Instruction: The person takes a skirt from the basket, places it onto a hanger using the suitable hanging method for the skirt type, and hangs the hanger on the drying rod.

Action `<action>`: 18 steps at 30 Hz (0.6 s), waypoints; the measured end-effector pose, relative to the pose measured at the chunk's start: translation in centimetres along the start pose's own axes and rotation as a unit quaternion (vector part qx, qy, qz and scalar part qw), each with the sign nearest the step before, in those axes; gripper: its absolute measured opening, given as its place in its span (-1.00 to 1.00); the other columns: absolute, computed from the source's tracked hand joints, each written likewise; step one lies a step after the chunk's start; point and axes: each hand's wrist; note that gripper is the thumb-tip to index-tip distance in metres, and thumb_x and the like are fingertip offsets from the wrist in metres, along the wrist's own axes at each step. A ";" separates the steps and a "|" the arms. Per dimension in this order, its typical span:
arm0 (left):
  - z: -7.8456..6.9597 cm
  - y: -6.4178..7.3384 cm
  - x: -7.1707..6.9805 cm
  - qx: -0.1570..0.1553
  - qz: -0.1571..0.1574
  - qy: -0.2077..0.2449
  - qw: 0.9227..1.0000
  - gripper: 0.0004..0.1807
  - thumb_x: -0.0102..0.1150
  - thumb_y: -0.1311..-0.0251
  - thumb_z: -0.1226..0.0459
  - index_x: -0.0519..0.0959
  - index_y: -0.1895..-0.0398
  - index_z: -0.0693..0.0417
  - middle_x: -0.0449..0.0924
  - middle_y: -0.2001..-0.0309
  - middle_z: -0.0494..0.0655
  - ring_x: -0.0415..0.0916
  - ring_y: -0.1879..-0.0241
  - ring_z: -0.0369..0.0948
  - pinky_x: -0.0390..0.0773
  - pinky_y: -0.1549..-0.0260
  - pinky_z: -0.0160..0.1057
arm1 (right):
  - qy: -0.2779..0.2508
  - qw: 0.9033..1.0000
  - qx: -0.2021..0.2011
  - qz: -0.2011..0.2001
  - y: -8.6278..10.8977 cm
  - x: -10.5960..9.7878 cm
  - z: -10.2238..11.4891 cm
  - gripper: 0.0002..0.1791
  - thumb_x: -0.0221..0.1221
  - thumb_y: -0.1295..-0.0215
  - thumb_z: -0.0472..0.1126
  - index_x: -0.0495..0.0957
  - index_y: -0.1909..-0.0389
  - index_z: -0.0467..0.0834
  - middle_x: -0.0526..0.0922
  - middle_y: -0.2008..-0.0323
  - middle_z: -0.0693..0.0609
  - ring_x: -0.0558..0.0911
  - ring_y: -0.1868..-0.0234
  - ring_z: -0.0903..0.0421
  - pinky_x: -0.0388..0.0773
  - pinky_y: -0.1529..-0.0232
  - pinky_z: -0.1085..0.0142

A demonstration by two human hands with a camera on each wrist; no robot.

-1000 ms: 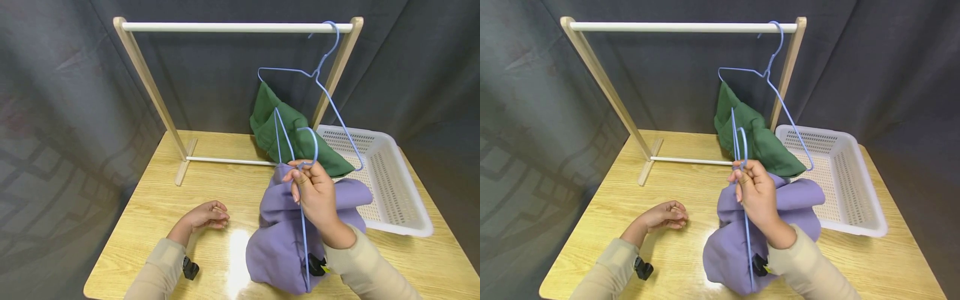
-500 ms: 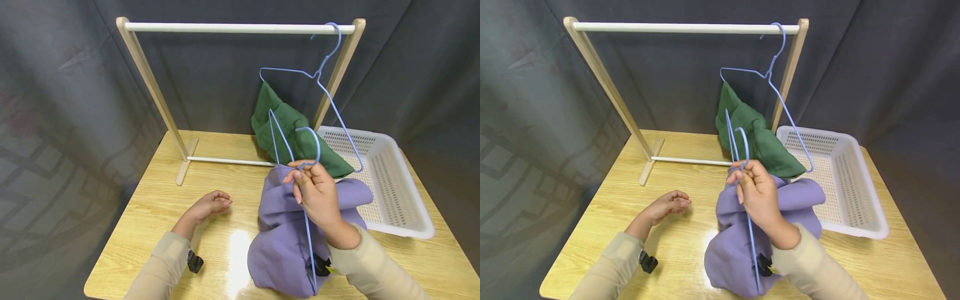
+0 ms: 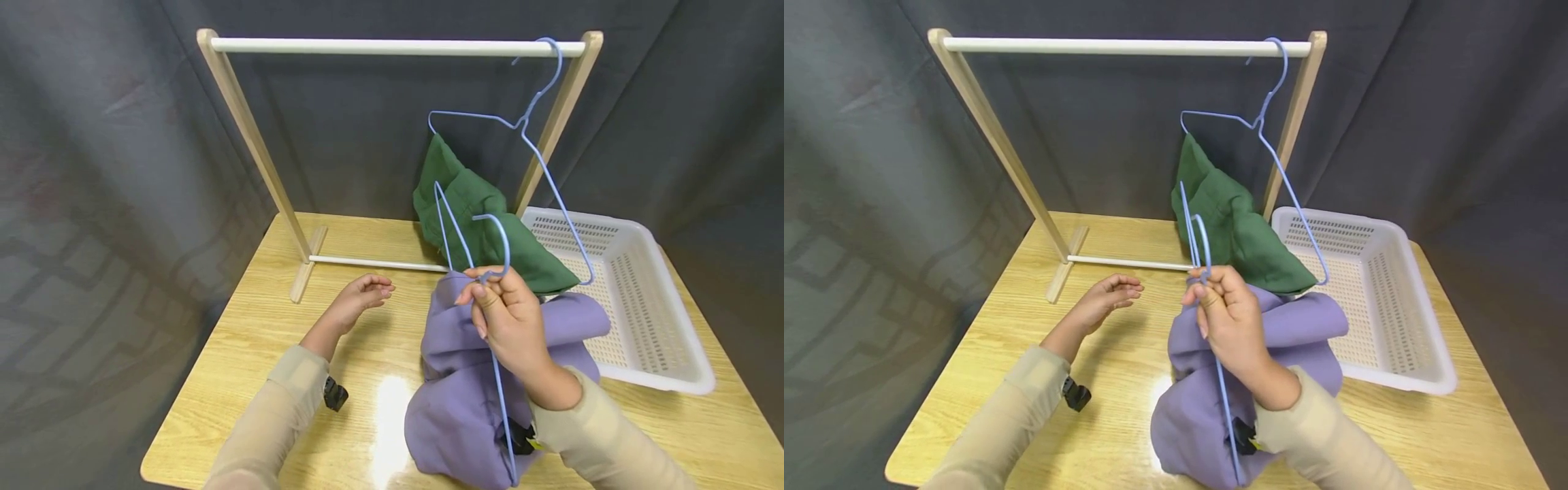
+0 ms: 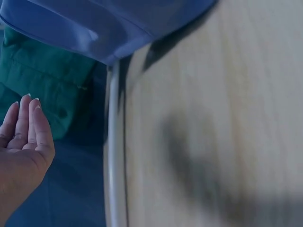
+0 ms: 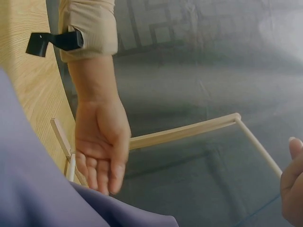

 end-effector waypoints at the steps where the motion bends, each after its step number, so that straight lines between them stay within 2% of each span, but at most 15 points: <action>1: -0.2 -0.3 0.2 0.004 0.001 -0.005 1.000 -0.65 -0.05 -0.15 0.35 0.29 0.02 0.38 0.36 0.03 0.19 0.28 -0.02 0.03 0.29 0.02 -0.13 | -0.002 1.000 0.001 -0.006 -0.2 0.6 0.7 -0.82 -0.10 -0.22 -0.46 0.34 0.19 -0.46 0.53 0.52 -0.11 0.23 0.83 0.24 0.05 0.87 0.46; 3: -0.6 -0.9 0.8 0.012 0.004 -0.010 1.000 -0.67 -0.05 -0.15 0.38 0.30 0.04 0.39 0.38 0.04 0.19 0.31 0.00 0.00 0.31 0.04 -0.15 | -0.002 1.000 0.001 -0.011 -0.6 1.5 1.7 -0.85 -0.07 -0.22 -0.41 0.36 0.21 -0.38 0.53 0.53 -0.05 0.22 0.83 0.24 0.03 0.88 0.46; 7: -1.2 -1.9 1.9 0.023 0.018 -0.017 0.999 -0.68 -0.08 -0.15 0.42 0.30 0.04 0.42 0.37 0.06 0.23 0.30 0.00 0.05 0.33 0.07 -0.18 | -0.010 1.000 0.004 -0.022 -1.1 2.7 3.1 -0.87 -0.07 -0.22 -0.41 0.38 0.25 -0.21 0.54 0.54 0.03 0.19 0.84 0.23 0.02 0.88 0.46; 12: -1.6 -3.1 3.1 0.033 0.029 -0.021 0.999 -0.71 -0.07 -0.14 0.43 0.32 0.07 0.43 0.38 0.07 0.22 0.29 0.00 0.06 0.33 0.06 -0.21 | -0.019 0.999 -0.005 -0.030 -1.1 2.7 3.1 -0.88 -0.03 -0.17 -0.43 0.43 0.31 -0.21 0.57 0.47 0.02 0.22 0.82 0.24 0.08 0.85 0.49; 14: -1.7 -3.4 3.5 0.032 0.028 -0.024 0.999 -0.71 -0.05 -0.14 0.43 0.33 0.08 0.42 0.39 0.08 0.21 0.31 0.02 0.02 0.35 0.07 -0.23 | 0.001 0.999 -0.015 -0.037 -1.0 2.6 3.1 -0.89 0.01 -0.15 -0.42 0.45 0.33 -0.22 0.58 0.42 0.04 0.26 0.80 0.26 0.12 0.84 0.49; 18: -1.9 -3.7 3.9 0.027 0.022 -0.031 0.999 -0.72 -0.02 -0.12 0.41 0.35 0.10 0.40 0.39 0.08 0.22 0.34 0.05 -0.01 0.37 0.11 -0.24 | 0.079 0.994 -0.034 -0.062 -0.8 2.3 3.0 -0.94 0.03 -0.13 -0.45 0.43 0.39 -0.38 0.56 0.36 0.03 0.31 0.79 0.27 0.16 0.84 0.47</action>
Point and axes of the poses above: each hand's wrist, its own y-axis away from the middle knuckle, its own x-axis out of the palm, z = x × y
